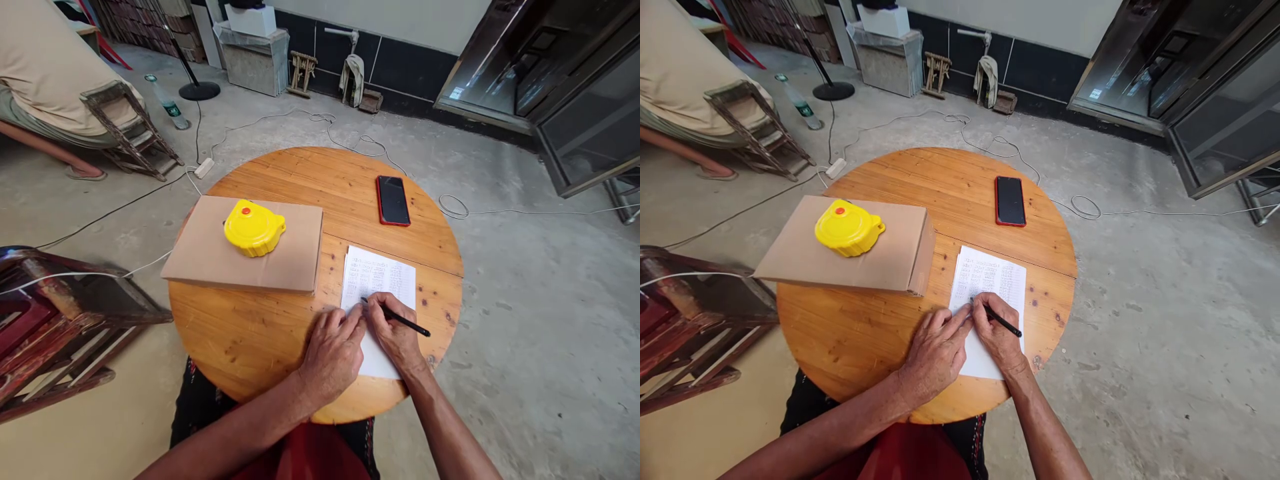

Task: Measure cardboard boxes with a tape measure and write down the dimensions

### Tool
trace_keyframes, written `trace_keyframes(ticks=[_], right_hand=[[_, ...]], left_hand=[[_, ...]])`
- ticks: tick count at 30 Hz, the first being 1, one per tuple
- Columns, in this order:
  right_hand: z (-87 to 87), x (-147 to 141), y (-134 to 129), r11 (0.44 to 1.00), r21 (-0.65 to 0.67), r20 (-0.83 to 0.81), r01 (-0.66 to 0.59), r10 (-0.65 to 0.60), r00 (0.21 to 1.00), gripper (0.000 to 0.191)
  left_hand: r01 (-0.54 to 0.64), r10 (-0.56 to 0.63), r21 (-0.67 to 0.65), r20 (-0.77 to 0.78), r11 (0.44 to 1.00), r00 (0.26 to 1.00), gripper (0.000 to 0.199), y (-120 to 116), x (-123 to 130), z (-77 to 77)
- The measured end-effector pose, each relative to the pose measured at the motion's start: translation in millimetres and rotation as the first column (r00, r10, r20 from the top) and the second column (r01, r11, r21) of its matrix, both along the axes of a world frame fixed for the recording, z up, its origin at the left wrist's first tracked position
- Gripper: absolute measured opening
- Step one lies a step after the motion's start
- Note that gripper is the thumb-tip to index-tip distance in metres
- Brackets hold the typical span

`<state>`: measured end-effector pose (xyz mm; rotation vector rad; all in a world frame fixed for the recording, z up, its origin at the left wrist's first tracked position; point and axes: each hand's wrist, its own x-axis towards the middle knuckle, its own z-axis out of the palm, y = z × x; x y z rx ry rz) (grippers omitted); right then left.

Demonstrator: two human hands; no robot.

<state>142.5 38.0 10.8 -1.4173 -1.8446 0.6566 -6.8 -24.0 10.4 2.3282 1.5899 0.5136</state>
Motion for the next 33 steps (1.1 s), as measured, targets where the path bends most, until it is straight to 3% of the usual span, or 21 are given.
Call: trace_keyframes(ticks=[12,19,33], right_hand=[[-0.8,0.7,0.2,0.999,-0.037,-0.064,0.014,-0.016,0.998,0.019],[1.0,0.0,0.7,1.0,-0.014,-0.018,-0.013,0.013,1.0,0.02],[-6.0,3.4,-0.7,0.994,-0.006,-0.118,0.108,-0.108,0.987,0.019]], left_hand=[[0.005,-0.005,0.001,-0.013,1.0,1.0,0.051,0.3,-0.5,1.3],[0.0,0.0,0.007,-0.001,1.0,1.0,0.051,0.7,-0.4,1.7],[0.003,0.0,0.056,-0.059,0.998,0.998,0.046,0.9,2.1,-1.7]])
